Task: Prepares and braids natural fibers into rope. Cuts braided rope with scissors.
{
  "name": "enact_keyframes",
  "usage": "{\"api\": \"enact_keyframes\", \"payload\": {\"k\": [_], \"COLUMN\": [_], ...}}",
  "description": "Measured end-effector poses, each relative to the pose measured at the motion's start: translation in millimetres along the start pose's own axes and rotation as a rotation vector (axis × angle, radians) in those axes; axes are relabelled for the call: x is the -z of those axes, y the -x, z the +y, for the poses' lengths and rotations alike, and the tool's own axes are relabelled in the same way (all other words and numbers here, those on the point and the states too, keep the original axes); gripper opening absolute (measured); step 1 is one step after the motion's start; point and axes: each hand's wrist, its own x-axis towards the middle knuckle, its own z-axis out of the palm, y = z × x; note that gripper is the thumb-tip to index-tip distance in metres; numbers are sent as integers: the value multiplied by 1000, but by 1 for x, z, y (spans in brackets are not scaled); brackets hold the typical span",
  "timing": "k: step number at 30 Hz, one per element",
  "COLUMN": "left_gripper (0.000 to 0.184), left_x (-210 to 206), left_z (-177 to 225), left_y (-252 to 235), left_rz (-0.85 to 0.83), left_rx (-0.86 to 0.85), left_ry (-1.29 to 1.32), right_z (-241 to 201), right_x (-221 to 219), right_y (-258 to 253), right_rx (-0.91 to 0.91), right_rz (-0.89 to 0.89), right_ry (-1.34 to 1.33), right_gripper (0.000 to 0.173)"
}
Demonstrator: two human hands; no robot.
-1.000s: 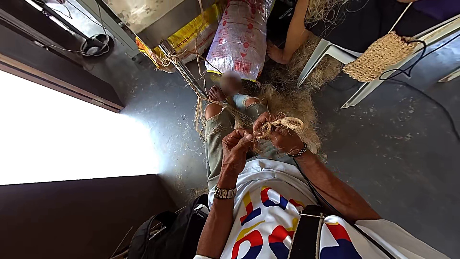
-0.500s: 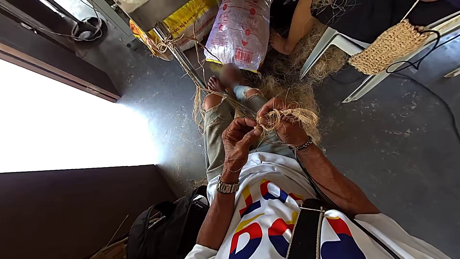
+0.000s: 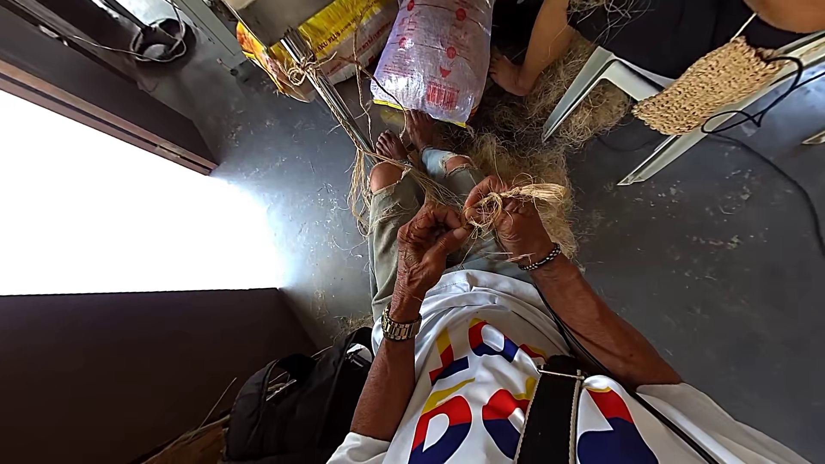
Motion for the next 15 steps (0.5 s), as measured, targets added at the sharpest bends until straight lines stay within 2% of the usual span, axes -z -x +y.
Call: {"api": "enact_keyframes", "payload": {"k": [4,7,9,12,15], "left_gripper": [5,4,4,5,4], "left_x": [-3,-5,-6,-15,-20], "left_z": [-12,-16,-22,-27,-26], "left_y": [2,3,6,9,9], "left_rz": [-24,1,39,165,209], "left_rx": [-16,3,90,310,394], "left_ry": [19,-12,137,574,721], "right_z": [7,12,7,-3,-3], "right_x": [5,6,4,2,7], "right_y": [-2,-3,-3,-4,-4], "right_rx": [-134,-164,-178,-217,-129], "right_rz": [53,86,91,101,45], "right_ry": [-126,-119,-79,-18,74], "right_gripper": [8,10,15,15,14]}}
